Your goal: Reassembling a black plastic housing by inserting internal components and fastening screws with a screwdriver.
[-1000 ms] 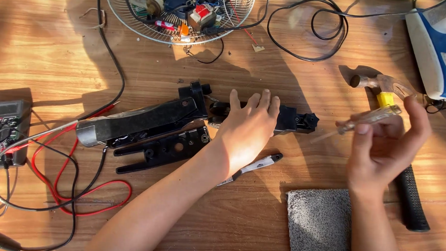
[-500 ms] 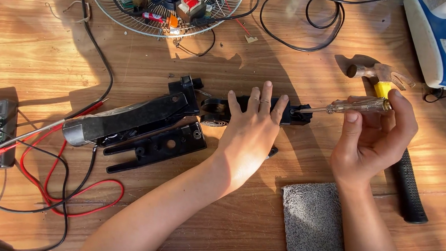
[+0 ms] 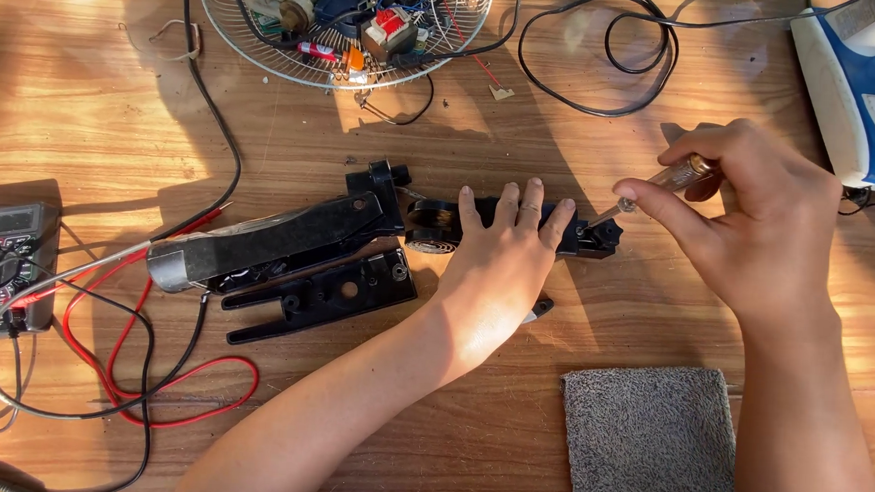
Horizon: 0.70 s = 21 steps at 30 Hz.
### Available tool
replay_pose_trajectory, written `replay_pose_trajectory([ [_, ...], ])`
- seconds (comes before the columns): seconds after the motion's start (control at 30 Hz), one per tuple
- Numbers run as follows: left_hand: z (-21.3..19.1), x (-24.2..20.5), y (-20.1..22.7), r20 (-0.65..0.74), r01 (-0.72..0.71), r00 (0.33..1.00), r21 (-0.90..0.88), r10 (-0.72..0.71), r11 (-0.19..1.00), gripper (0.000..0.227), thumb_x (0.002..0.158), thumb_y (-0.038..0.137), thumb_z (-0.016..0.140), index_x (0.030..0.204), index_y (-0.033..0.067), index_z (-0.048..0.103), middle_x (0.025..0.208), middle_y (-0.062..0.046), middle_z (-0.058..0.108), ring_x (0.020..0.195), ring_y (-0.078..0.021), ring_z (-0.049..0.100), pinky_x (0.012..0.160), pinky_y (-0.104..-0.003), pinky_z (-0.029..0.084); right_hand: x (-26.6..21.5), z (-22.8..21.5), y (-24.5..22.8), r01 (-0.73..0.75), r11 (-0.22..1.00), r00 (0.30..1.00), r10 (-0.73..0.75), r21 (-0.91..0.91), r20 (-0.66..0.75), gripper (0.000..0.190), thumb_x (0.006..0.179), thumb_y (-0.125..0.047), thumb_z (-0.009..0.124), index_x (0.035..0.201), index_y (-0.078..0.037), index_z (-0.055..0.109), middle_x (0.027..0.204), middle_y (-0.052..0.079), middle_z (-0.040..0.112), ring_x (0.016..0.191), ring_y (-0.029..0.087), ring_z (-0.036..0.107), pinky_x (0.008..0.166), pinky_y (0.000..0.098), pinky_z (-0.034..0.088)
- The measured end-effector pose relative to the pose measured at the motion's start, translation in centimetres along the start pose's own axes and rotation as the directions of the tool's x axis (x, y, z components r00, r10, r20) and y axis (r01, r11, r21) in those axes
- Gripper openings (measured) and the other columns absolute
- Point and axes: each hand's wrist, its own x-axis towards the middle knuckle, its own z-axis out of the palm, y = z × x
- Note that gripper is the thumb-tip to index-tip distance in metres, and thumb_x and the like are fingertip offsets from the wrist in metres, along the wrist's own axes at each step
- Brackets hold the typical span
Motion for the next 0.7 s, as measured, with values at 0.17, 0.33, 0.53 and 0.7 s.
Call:
replay_pose_trajectory([
  [0.17, -0.2, -0.2, 0.0, 0.039, -0.006, 0.999, 0.015, 0.005, 1.000, 0.118, 0.072, 0.054, 0.083, 0.162, 0.0163, 0.016, 0.163, -0.024, 0.026, 0.146, -0.0422, 0.032, 0.107, -0.073, 0.035, 1.8, 0.2, -1.5, -0.001, 1.000, 0.990, 0.004, -0.020, 0.140, 0.032, 0.111, -0.010, 0.066, 0.140, 0.001, 0.057, 0.108, 0.015, 0.064, 0.084, 0.027, 0.062, 0.086, 0.0430, 0.046],
  [0.33, 0.3, -0.1, -0.1, 0.008, -0.024, 1.000, 0.056, 0.023, 0.998, 0.091, 0.087, 0.033, 0.064, 0.163, 0.0157, 0.016, 0.162, -0.023, 0.028, 0.145, -0.0413, 0.033, 0.107, -0.073, 0.035, 0.8, 1.2, -1.1, -0.013, 0.987, 0.998, 0.021, 0.158, -0.053, 0.017, 0.108, 0.003, 0.071, 0.123, 0.006, 0.063, 0.100, 0.013, 0.076, 0.094, 0.022, 0.069, 0.079, 0.0318, 0.044],
  [0.53, 0.5, 0.1, -0.3, 0.081, -0.044, 0.996, 0.039, 0.040, 0.998, 0.100, 0.083, 0.028, 0.067, 0.163, 0.0151, 0.009, 0.165, -0.023, 0.021, 0.148, -0.0392, 0.027, 0.108, -0.074, 0.031, 0.8, 1.0, 0.7, 0.110, 0.994, 0.986, -0.110, -0.006, -0.122, 0.014, 0.105, -0.002, 0.079, 0.100, 0.008, 0.070, 0.090, 0.017, 0.067, 0.063, 0.024, 0.051, 0.091, 0.0464, 0.053],
  [0.7, 1.0, -0.1, -0.3, 0.055, -0.042, 0.998, 0.068, 0.038, 0.997, 0.102, 0.081, 0.028, 0.068, 0.163, 0.0148, 0.009, 0.165, -0.023, 0.020, 0.147, -0.0389, 0.027, 0.107, -0.073, 0.031, 2.6, -2.2, -1.3, 0.006, 0.997, 0.992, -0.017, 0.082, 0.127, 0.025, 0.107, 0.000, 0.054, 0.129, 0.006, 0.065, 0.121, 0.017, 0.070, 0.082, 0.025, 0.058, 0.084, 0.0383, 0.044],
])
